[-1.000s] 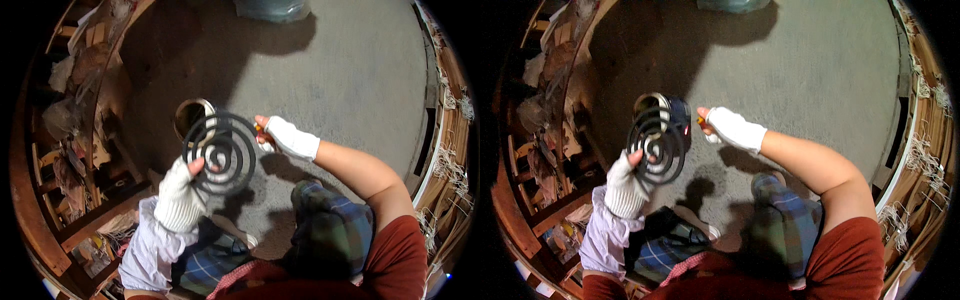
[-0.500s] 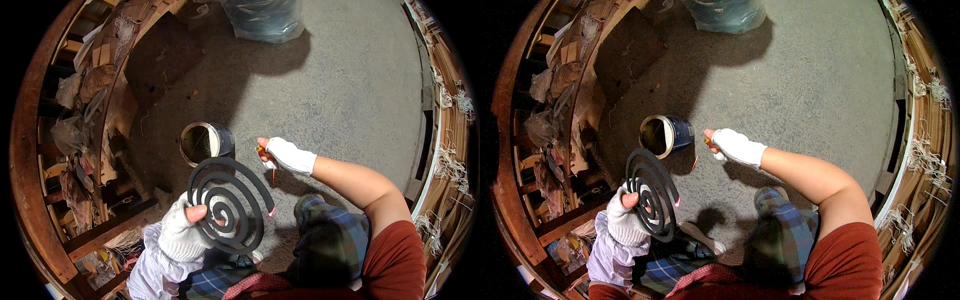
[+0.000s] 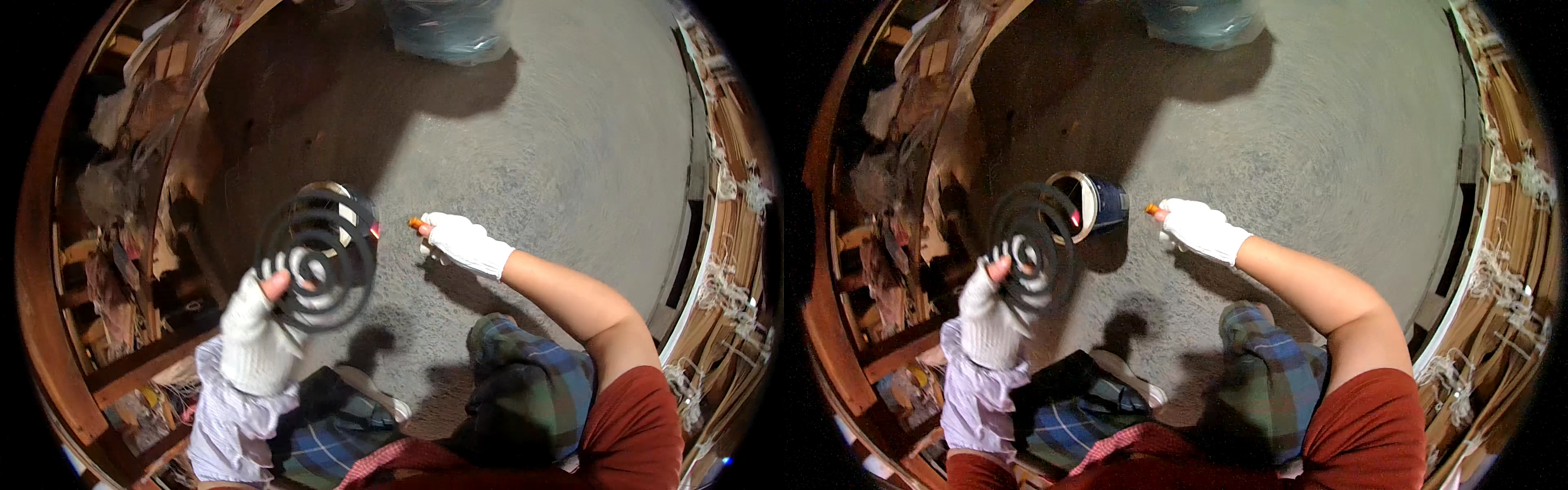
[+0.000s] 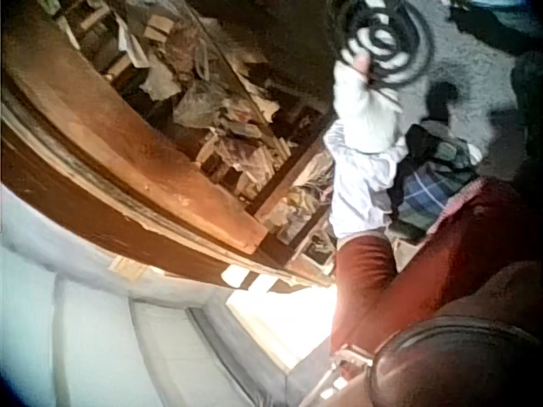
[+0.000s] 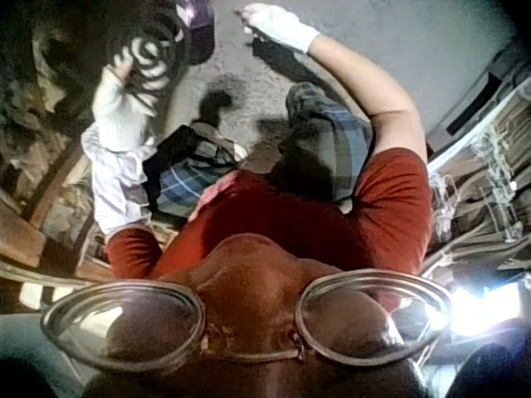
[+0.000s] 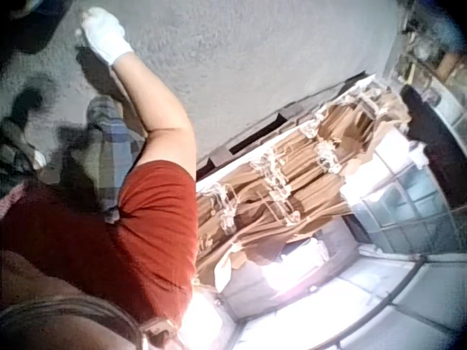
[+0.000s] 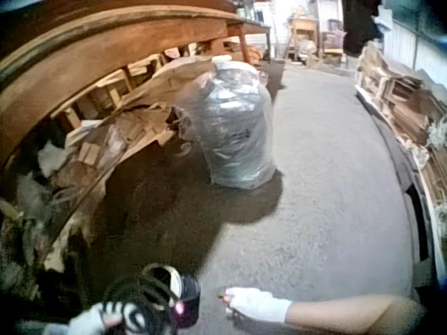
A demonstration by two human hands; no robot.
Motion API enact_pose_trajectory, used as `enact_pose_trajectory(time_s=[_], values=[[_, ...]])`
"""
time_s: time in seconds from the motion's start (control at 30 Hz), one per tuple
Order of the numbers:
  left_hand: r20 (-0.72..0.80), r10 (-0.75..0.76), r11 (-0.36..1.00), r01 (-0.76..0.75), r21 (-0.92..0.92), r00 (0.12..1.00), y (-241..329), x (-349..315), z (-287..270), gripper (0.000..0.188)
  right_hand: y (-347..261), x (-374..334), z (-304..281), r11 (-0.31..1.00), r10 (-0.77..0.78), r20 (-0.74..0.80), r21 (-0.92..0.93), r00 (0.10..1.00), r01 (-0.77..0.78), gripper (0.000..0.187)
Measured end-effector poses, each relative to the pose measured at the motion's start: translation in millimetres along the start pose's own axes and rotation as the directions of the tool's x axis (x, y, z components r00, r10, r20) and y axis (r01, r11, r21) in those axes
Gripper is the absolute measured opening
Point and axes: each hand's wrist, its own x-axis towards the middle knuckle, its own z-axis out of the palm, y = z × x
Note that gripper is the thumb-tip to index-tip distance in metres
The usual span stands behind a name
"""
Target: The person retrieves a mosquito coil from a box, places it into a metal can, and uses a lighter to ignite the coil. The person then adjusts the coil inside the can and carries the lit can across the room.
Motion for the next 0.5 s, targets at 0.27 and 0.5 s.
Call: enact_pose_trajectory(time_s=[0.27,0.5], values=[[-0.252,0.241,0.957,-0.272,-0.100,0.937,30,-40,-41,0.025,11,10,1,0.912,0.046,-0.049,-0.405,0.998,-0.062,0.020],[-0.331,0.291,0.930,-0.347,-0.122,0.898,22,-82,-79,0.025,39,34,-6,0.933,0.034,-0.006,-0.358,0.999,-0.033,0.018]])
